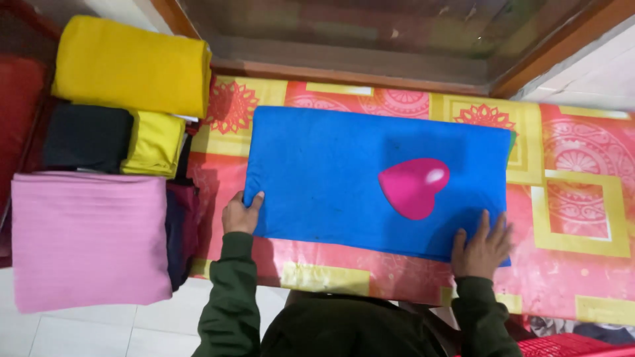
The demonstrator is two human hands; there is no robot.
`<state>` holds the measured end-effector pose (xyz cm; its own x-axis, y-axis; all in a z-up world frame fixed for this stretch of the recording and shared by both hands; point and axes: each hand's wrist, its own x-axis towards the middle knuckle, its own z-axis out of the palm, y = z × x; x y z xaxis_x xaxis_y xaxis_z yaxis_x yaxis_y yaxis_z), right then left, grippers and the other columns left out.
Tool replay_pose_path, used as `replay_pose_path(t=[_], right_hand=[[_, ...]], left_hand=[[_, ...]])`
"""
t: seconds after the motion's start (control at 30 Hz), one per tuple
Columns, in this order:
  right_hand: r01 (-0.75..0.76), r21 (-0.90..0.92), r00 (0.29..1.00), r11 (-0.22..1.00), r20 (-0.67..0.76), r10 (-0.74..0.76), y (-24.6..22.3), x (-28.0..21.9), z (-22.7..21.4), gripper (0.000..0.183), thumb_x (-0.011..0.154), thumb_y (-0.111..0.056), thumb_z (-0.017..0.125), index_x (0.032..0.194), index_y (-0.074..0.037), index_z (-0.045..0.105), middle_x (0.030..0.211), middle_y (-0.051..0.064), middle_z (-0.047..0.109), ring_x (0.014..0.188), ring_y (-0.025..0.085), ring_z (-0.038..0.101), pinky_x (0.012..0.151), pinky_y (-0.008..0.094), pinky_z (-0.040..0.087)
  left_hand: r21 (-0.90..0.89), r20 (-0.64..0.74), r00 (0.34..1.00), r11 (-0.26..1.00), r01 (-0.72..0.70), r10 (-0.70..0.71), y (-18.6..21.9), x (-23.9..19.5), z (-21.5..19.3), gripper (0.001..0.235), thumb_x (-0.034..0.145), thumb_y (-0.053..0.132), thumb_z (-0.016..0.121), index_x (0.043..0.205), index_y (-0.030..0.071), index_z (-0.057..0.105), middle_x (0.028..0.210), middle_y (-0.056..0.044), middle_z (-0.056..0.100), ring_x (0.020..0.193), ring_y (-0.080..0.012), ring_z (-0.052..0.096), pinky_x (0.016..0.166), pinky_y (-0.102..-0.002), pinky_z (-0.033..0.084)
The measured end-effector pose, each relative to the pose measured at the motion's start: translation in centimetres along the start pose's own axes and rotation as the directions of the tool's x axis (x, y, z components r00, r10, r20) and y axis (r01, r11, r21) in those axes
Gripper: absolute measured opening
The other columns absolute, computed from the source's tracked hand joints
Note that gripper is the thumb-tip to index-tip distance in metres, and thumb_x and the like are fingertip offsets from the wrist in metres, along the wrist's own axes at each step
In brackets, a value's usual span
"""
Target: The person folds a blue patterned cloth on a table covered with a red and yellow patterned tablecloth. They smooth the fabric, fold it multiple times into a compact square, and place it on a stack of other folded cloths.
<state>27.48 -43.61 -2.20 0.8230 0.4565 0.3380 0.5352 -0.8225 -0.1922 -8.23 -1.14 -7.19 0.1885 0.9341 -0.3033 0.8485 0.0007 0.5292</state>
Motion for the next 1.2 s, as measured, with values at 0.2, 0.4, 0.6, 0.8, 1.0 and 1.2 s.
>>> replay_pose_path(t=[0.2,0.4,0.6,0.8,1.0,1.2], right_hand=[[0.216,0.118,0.965,0.969,0.128,-0.231,-7.6,-0.3,2.3,0.060,0.103,-0.045,0.046,0.158,-0.024,0.037,0.167,0.013,0.026,0.152,0.039,0.023,0.119,0.063,0.018],[0.353,0.070,0.918,0.933,0.169,-0.360,-2.2,4.3,3.2,0.049,0.105,-0.036,0.043,0.154,-0.036,0.042,0.167,-0.004,0.032,0.150,0.027,0.033,0.120,0.061,0.024],[0.195,-0.150,0.913,0.969,-0.334,-0.235,-7.7,3.6,6.6,0.060,0.089,-0.029,0.074,0.143,-0.008,0.059,0.147,0.020,0.056,0.134,0.038,0.053,0.115,0.052,0.033],[-0.069,0.027,0.992,0.997,0.111,0.066,-22.6,-7.7,2.9,0.068,0.100,-0.055,0.043,0.157,-0.020,0.032,0.166,0.017,0.018,0.153,0.043,0.012,0.119,0.065,0.012],[-0.034,0.071,0.966,0.997,0.257,0.014,-21.5,-6.7,1.1,0.067,0.102,-0.060,0.034,0.160,-0.026,0.025,0.168,0.012,0.011,0.154,0.039,0.005,0.121,0.062,0.005],[0.474,0.292,0.810,0.830,0.223,-0.542,-15.8,-3.6,-0.3,0.068,0.100,-0.054,0.045,0.158,-0.022,0.030,0.167,0.012,0.021,0.154,0.034,0.017,0.121,0.059,0.014]], left_hand=[[-0.194,0.042,0.989,0.972,-0.130,0.140,2.5,-5.9,-4.1,0.063,0.092,0.049,0.066,0.130,0.000,0.059,0.120,-0.028,0.065,0.115,-0.0484,0.060,0.096,-0.057,0.049],[-0.234,0.359,0.932,0.971,0.047,0.042,1.6,-15.0,-6.5,0.063,0.090,0.052,0.065,0.132,0.007,0.051,0.116,-0.027,0.070,0.116,-0.0446,0.064,0.098,-0.055,0.053],[-0.552,0.363,0.928,0.822,0.138,0.088,-2.5,-12.4,-5.3,0.032,0.087,0.036,0.070,0.100,0.011,0.055,0.067,-0.006,0.063,0.056,-0.0216,0.065,0.042,-0.031,0.051],[-0.215,0.125,0.992,0.977,0.005,0.022,2.0,-0.8,-3.8,0.080,0.089,0.073,0.058,0.150,0.030,0.029,0.129,-0.021,0.064,0.124,-0.0414,0.058,0.108,-0.054,0.043],[-0.356,0.045,0.990,0.928,-0.108,0.132,2.4,-2.5,-3.8,0.076,0.094,0.050,0.066,0.154,0.032,0.023,0.144,-0.015,0.055,0.130,-0.0386,0.054,0.109,-0.055,0.041],[-0.672,0.148,0.988,0.737,0.074,0.035,-2.5,-18.7,-6.4,0.107,0.075,0.032,0.071,0.158,0.015,0.005,0.167,-0.011,0.021,0.134,-0.0305,0.050,0.109,-0.043,0.041]])
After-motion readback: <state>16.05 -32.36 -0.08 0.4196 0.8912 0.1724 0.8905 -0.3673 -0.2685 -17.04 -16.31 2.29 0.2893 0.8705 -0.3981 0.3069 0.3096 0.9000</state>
